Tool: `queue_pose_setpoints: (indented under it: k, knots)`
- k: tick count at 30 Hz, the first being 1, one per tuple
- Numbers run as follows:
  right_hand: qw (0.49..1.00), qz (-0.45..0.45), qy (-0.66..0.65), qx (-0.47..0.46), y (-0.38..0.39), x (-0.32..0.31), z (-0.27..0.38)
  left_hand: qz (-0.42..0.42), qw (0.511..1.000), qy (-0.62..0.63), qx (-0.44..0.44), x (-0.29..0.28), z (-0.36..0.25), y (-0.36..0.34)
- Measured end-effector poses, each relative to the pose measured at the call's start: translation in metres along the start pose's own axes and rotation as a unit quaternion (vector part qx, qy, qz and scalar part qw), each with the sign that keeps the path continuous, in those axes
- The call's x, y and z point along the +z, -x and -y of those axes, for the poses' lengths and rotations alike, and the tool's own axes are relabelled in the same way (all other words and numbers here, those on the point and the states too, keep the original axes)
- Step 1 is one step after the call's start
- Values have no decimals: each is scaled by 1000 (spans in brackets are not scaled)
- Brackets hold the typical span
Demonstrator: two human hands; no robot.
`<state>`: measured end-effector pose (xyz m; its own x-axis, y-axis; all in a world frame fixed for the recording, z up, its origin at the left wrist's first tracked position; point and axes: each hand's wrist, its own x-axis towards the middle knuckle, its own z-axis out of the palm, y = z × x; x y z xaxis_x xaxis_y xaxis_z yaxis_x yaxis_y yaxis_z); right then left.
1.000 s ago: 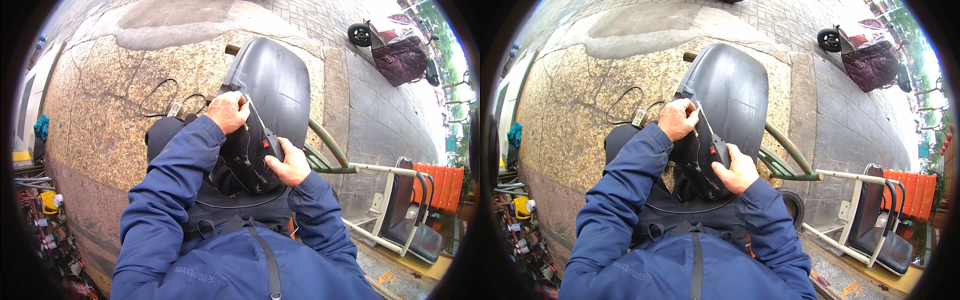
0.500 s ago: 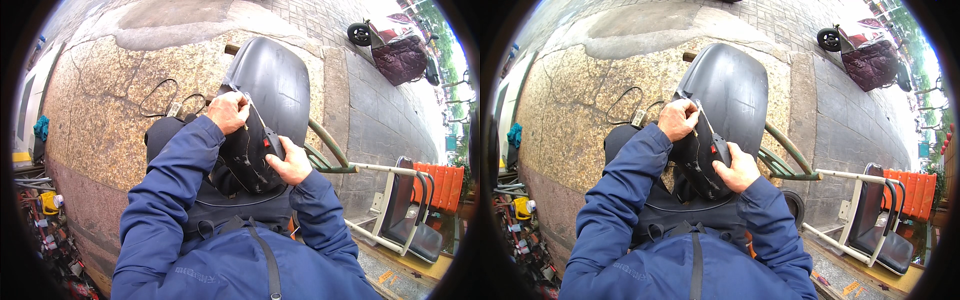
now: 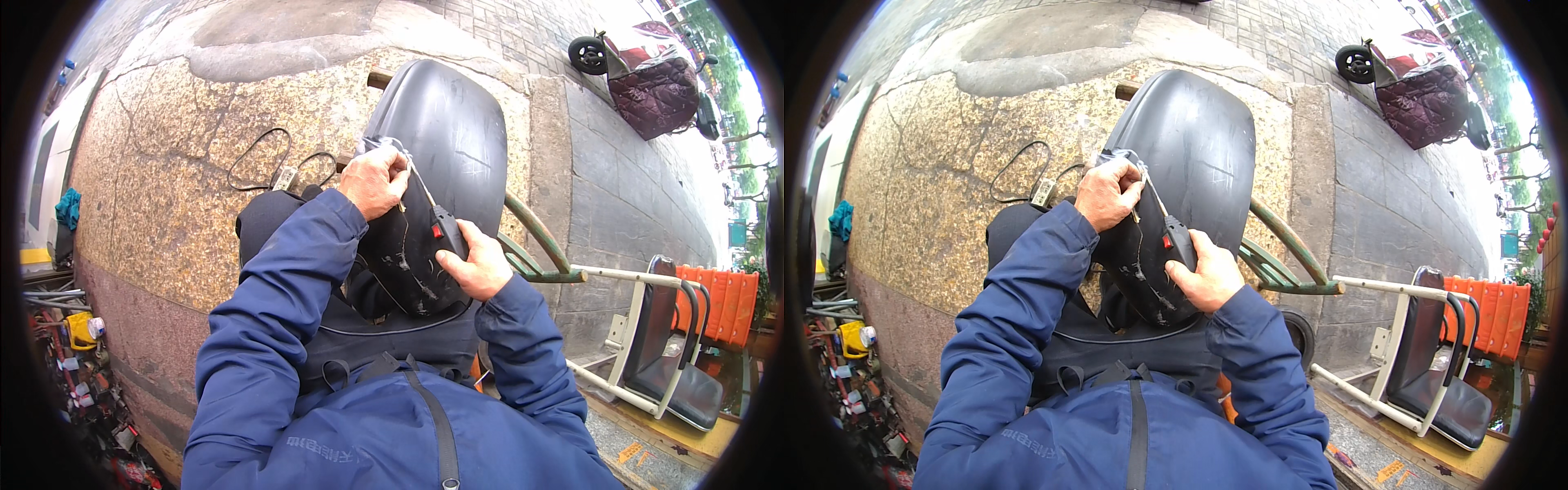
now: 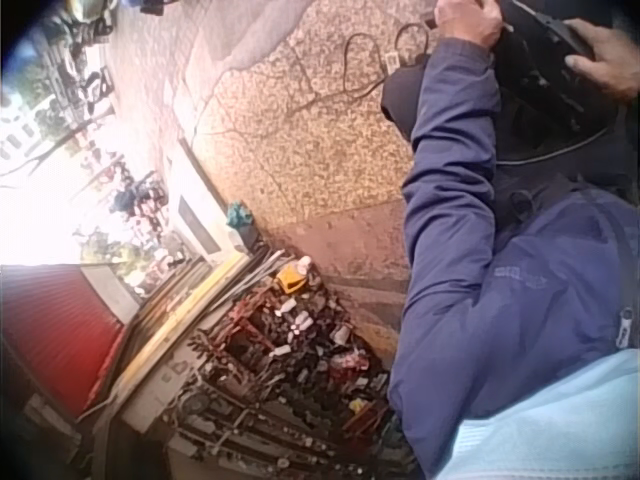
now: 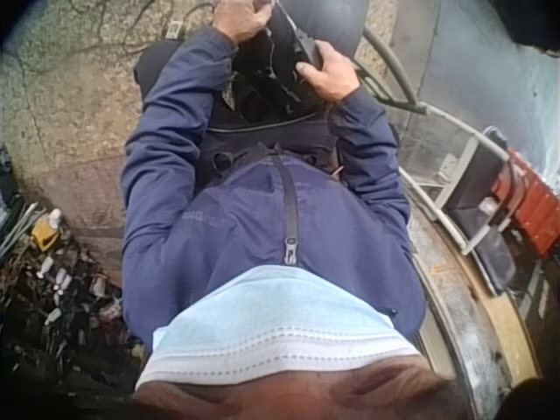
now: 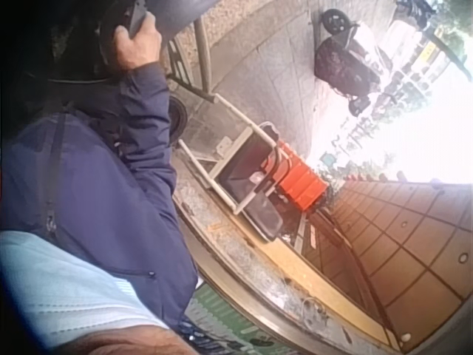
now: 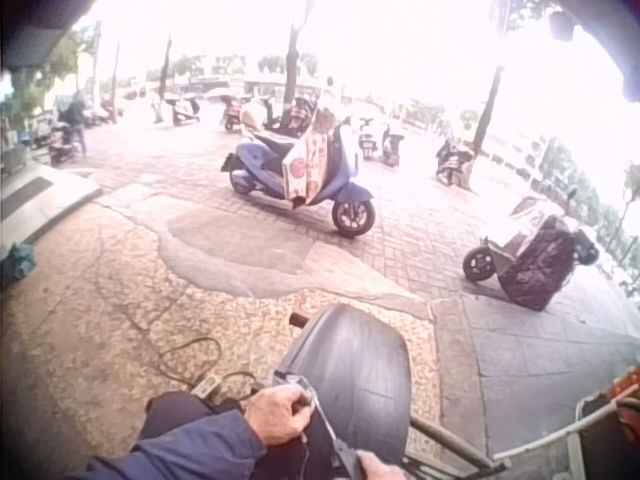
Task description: The person uses a soldering iron to repair a cracked plastic scooter fender. They first trim the crack edges with pliers, then apply heat to the crack and a white plastic rod to fuse the material together.
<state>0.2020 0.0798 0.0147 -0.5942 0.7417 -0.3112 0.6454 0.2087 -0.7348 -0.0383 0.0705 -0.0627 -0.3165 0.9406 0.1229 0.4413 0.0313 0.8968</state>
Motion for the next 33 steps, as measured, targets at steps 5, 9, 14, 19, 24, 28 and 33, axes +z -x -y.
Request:
queue_pose_setpoints:
  k: [5,9,14,19,24,28,33]
  knots:
    - [1000,-5,-19,-2,0,-1,-4,2,1000,-14,2,0,1,0]
    - [1000,-11,-9,-8,1,-1,-7,-2,1000,-17,10,-1,0,0]
    - [1000,3,-14,6,3,-1,-6,-10,1000,-12,11,0,0,0]
    - [1000,1,-13,0,2,0,-3,-14,999,-32,27,1,1,-1]
    - [1000,9,-20,-7,-1,-2,-2,-11,1000,-26,13,2,3,-1]
    - [1000,10,-3,-13,-3,-5,-1,-19,999,-26,18,4,7,-2]
    - [1000,24,18,-6,-4,-11,2,-35,999,-23,34,7,11,-3]
